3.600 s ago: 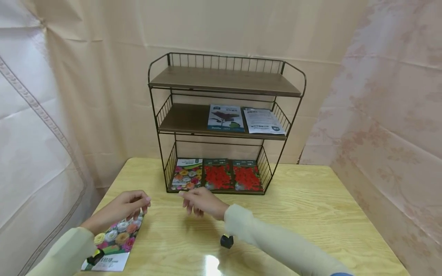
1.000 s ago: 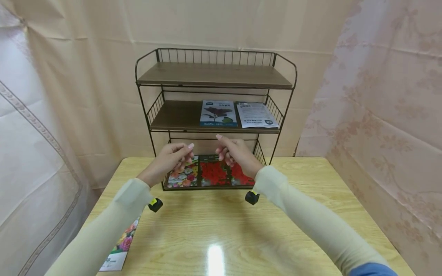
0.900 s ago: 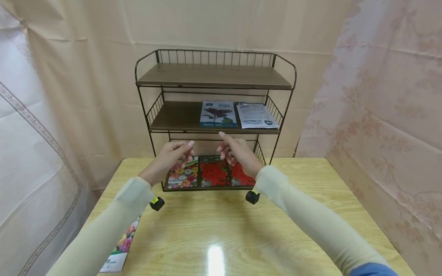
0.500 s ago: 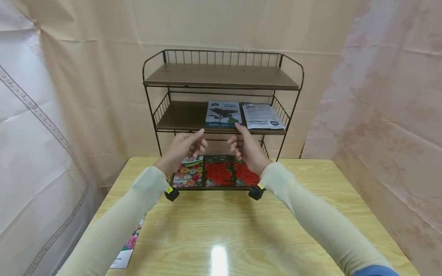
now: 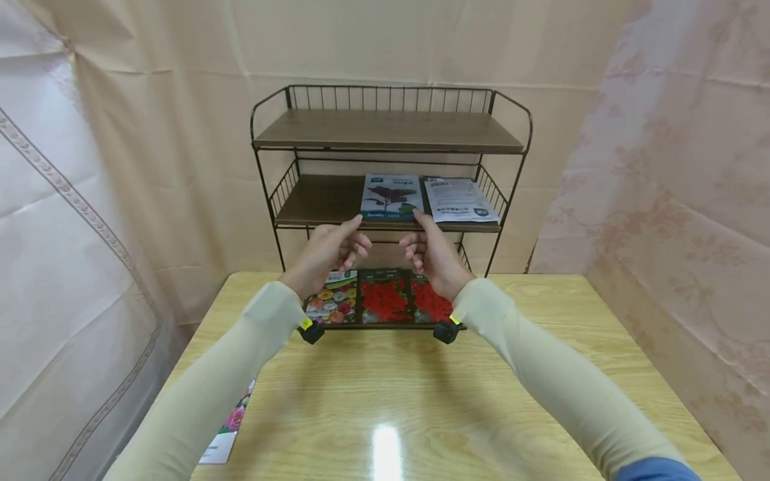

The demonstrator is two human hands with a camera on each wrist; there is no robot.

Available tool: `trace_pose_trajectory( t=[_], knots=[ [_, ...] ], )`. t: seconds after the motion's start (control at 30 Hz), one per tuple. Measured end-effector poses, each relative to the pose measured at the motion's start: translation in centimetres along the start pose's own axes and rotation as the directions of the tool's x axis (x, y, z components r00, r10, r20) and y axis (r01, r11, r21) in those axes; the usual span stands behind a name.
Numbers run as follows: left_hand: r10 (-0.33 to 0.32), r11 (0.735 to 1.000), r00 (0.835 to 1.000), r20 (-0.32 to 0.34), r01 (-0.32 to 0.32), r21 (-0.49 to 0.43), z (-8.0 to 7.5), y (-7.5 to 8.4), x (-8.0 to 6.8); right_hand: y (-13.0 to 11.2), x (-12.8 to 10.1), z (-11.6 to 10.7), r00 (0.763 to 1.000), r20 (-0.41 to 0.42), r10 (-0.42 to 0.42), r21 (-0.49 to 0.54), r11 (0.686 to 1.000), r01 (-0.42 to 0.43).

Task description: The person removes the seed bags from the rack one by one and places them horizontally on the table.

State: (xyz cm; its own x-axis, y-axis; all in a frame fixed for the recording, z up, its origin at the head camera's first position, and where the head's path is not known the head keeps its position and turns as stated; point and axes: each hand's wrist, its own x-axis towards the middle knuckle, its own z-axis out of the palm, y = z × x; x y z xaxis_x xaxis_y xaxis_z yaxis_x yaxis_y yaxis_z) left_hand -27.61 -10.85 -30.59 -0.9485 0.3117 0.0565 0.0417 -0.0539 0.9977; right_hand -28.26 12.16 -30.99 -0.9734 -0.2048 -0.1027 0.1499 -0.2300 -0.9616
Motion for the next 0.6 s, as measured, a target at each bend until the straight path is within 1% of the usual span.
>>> trace_pose_trajectory(
  t=[0.17, 0.37, 0.5, 0.6],
  knots=[
    [-0.028, 0.999, 1.0, -0.013, 0.027, -0.043, 0.17, 0.02, 0.21, -0.08, -0.08, 0.03, 1.0, -0.018, 0.009, -0.006, 1.0, -0.009],
    [-0.046, 0.998, 0.998, -0.03, 0.045, -0.042, 0.16, -0.12, 0.25, -0.2, -0.25, 0.01, 0.999, -0.029, 0.014, -0.019, 1.0, -0.015],
    [-0.05, 0.998, 0.998, -0.034, 0.049, -0.036, 0.08, -0.16, 0.2, -0.14, -0.44, -0.06, 1.0, -0.003, -0.002, -0.017, 1.0, 0.002],
    [-0.05, 0.998, 0.998, -0.034, 0.049, -0.031, 0.01, -0.09, 0.16, -0.01, -0.67, -0.15, 1.0, 0.022, -0.015, 0.019, 1.0, 0.015]
  ],
)
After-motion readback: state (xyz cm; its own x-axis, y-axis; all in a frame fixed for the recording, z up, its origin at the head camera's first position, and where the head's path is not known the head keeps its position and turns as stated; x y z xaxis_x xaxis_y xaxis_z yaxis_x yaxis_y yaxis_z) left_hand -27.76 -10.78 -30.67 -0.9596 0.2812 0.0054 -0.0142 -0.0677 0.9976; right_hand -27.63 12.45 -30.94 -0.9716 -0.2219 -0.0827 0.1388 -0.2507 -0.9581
